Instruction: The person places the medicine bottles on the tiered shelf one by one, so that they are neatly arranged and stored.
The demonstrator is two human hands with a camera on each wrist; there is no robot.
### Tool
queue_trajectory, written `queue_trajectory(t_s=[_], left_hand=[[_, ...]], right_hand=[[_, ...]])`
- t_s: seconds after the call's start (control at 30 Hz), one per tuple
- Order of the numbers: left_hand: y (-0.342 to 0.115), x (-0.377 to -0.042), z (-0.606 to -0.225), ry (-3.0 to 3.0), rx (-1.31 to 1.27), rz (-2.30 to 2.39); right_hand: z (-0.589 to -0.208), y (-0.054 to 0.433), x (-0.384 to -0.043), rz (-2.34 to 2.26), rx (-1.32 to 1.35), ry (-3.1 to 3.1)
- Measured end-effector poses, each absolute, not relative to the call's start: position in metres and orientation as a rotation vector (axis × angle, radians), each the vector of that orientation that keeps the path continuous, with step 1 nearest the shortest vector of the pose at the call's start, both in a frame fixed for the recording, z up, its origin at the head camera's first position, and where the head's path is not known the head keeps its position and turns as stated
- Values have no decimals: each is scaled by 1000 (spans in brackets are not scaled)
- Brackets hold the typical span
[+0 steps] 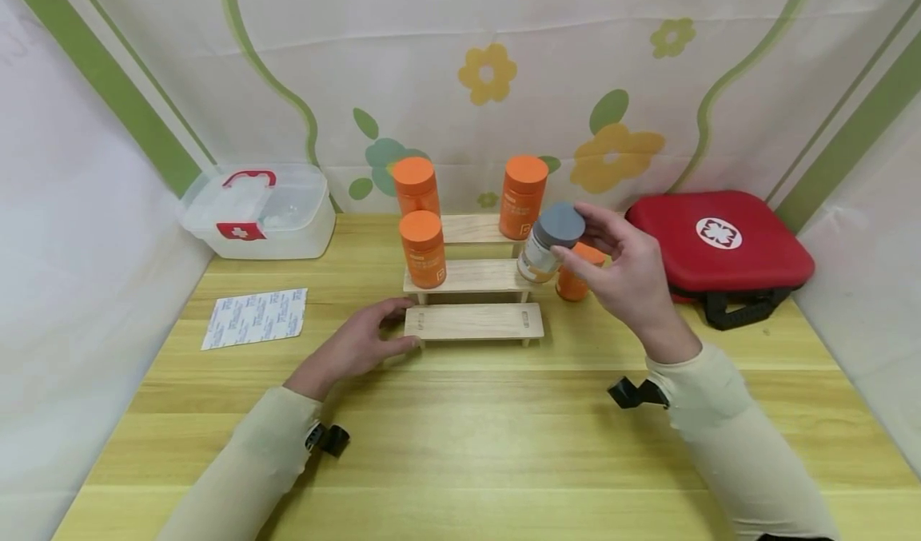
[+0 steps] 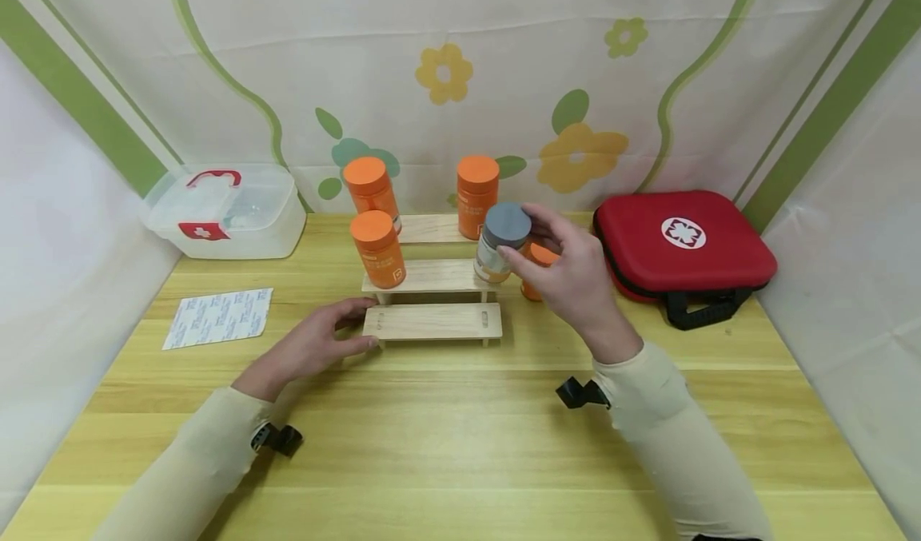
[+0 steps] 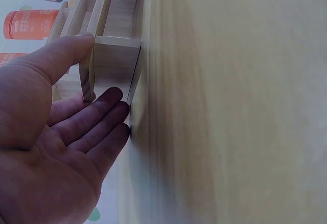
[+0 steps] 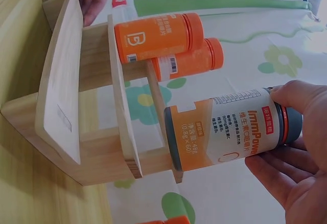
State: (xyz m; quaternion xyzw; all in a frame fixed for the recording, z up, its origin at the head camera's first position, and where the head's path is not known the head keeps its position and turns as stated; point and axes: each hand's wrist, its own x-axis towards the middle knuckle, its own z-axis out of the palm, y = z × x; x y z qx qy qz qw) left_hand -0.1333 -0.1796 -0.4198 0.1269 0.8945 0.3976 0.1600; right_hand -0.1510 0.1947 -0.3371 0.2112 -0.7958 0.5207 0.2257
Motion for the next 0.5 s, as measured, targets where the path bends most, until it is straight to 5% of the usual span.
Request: queue_trajectory(t_s=[0.5], left_hand=[[-179,-133,-419,2551,368,1135]], right_hand=[[-351,180,-160,1433,599,-2237]])
